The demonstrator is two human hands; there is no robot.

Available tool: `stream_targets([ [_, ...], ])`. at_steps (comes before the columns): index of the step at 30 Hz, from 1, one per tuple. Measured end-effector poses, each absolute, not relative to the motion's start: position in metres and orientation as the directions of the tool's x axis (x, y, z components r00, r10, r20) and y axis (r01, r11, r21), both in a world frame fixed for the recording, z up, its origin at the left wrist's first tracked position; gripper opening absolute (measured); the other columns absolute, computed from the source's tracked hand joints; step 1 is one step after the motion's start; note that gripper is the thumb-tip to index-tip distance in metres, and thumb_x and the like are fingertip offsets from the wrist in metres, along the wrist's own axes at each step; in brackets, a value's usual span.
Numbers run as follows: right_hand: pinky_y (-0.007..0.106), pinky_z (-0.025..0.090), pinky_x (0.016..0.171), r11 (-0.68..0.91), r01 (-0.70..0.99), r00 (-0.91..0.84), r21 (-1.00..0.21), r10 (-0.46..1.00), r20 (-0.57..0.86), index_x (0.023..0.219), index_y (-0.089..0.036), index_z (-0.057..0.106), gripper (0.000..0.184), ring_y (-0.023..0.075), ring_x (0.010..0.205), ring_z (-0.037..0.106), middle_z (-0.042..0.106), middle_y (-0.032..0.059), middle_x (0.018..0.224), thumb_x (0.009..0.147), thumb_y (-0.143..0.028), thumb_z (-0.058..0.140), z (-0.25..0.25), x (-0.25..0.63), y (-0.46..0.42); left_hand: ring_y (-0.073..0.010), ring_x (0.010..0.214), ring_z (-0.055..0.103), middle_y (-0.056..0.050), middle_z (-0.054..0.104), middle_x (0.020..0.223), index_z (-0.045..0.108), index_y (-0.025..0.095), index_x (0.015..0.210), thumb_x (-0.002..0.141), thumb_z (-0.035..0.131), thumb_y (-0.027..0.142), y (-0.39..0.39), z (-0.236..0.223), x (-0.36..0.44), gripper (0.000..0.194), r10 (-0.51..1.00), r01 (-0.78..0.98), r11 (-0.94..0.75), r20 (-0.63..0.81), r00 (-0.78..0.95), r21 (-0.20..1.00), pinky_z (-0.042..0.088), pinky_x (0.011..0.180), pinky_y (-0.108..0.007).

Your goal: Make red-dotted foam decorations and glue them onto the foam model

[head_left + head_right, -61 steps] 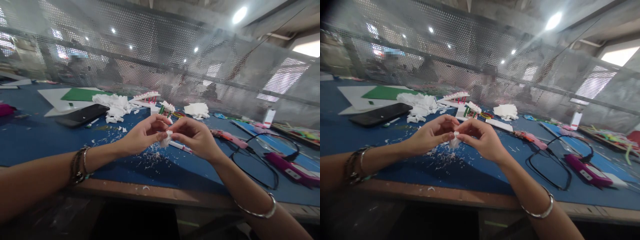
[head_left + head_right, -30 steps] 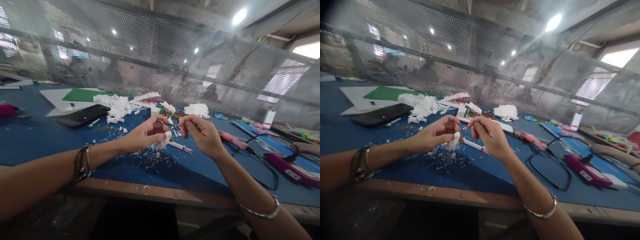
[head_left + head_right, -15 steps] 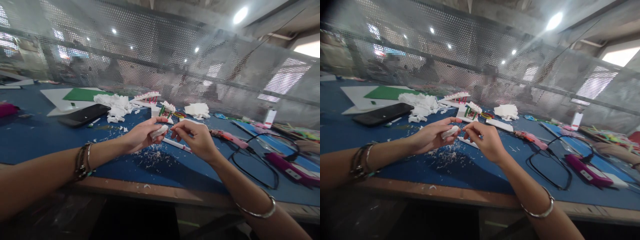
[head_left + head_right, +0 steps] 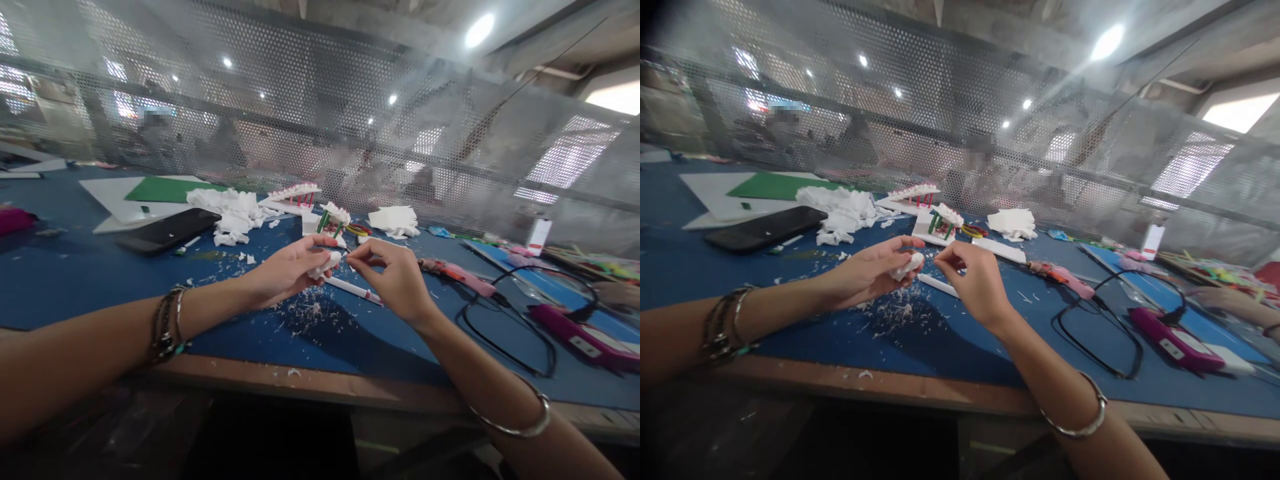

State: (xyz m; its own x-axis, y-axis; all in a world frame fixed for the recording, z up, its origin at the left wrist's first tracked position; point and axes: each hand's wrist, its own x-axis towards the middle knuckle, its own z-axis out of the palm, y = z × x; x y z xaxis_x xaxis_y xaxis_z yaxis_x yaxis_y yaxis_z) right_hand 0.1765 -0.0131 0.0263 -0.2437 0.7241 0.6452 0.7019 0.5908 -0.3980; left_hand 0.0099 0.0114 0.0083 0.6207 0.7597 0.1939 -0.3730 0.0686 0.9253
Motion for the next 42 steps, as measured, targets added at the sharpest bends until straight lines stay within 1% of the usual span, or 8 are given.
stream_targets([
  [7,0.019,0.042,0.051,0.58,0.69,-0.146,-0.433,0.697,0.702,0.064,-0.016,0.052,0.009,0.0068,0.052,0.05,0.054,-0.0027,0.056,0.071,-0.019,0.054,0.032,0.18,-0.013,-0.0075,0.069,0.049,0.002,0.051,0.074,0.044,0.016,0.093,0.073,0.054,0.014,0.014,0.008,0.01,0.022,0.766,-0.329,-0.027,0.231,0.6,0.944,0.034,0.068,-0.021],
  [9,0.019,0.041,0.051,0.6,0.67,-0.171,-0.437,0.697,0.696,0.067,-0.016,0.053,0.01,0.0062,0.052,0.05,0.054,-0.0027,0.056,0.075,-0.019,0.049,0.032,0.18,-0.013,-0.0077,0.069,0.05,0.002,0.052,0.072,0.043,0.016,0.094,0.073,0.054,0.016,0.015,0.006,0.009,0.024,0.754,-0.302,-0.058,0.24,0.612,0.952,0.034,0.068,-0.022],
  [14,0.02,0.04,0.051,0.688,0.602,-0.283,-0.405,0.658,0.698,0.071,-0.015,0.057,0.027,0.0068,0.052,0.05,0.054,-0.0008,0.057,0.084,-0.026,0.035,0.032,0.176,-0.018,-0.0075,0.068,0.051,0.002,0.054,0.076,0.043,0.016,0.094,0.074,0.054,0.02,0.015,0.004,0.009,0.023,0.717,-0.24,-0.161,0.281,0.638,0.957,0.035,0.068,-0.022],
  [18,0.019,0.042,0.053,0.722,0.547,-0.392,-0.424,0.668,0.633,0.083,-0.016,0.06,0.017,0.0068,0.057,0.051,0.058,0.0,0.066,0.077,-0.028,0.049,0.032,0.172,-0.02,-0.0105,0.077,0.052,-0.001,0.055,0.082,0.042,0.016,0.094,0.074,0.053,0.019,0.011,0.007,0.008,0.023,0.706,-0.165,-0.226,0.278,0.651,0.96,0.036,0.072,-0.024],
  [23,0.018,0.04,0.051,0.685,0.515,-0.437,-0.515,0.727,0.53,0.078,-0.017,0.063,0.013,0.006,0.056,0.051,0.062,0.0,0.069,0.074,-0.027,0.056,0.031,0.169,-0.02,-0.0118,0.077,0.052,-0.003,0.055,0.083,0.042,0.015,0.093,0.074,0.054,0.021,0.011,0.007,0.007,0.023,0.701,-0.141,-0.274,0.297,0.648,0.951,0.036,0.07,-0.024],
  [27,0.019,0.04,0.052,0.691,0.516,-0.451,-0.506,0.721,0.526,0.08,-0.017,0.064,0.012,0.0068,0.059,0.053,0.063,0.0007,0.071,0.074,-0.023,0.055,0.032,0.17,-0.022,-0.0095,0.07,0.051,0.0,0.054,0.076,0.043,0.016,0.092,0.074,0.053,0.022,0.013,0.006,0.007,0.022,0.693,-0.154,-0.272,0.304,0.654,0.95,0.035,0.066,-0.022],
  [34,0.022,0.04,0.061,0.749,0.55,-0.526,-0.371,0.655,0.543,0.094,-0.021,0.063,0.021,0.0091,0.067,0.053,0.061,0.0009,0.075,0.076,-0.022,0.053,0.034,0.174,-0.022,-0.0084,0.065,0.051,0.003,0.054,0.068,0.043,0.017,0.09,0.073,0.055,0.026,0.015,0.004,0.008,0.023,0.714,-0.204,-0.2,0.285,0.639,0.958,0.033,0.061,-0.02],
  [42,0.022,0.037,0.057,0.764,0.562,-0.548,-0.318,0.632,0.549,0.097,-0.025,0.062,0.024,0.0087,0.063,0.051,0.06,-0.0005,0.072,0.076,-0.022,0.052,0.034,0.176,-0.022,-0.0071,0.058,0.047,0.004,0.052,0.062,0.046,0.016,0.083,0.07,0.057,0.023,0.012,0.007,0.009,0.018,0.722,-0.235,-0.103,0.235,0.651,0.967,0.031,0.06,-0.021],
])
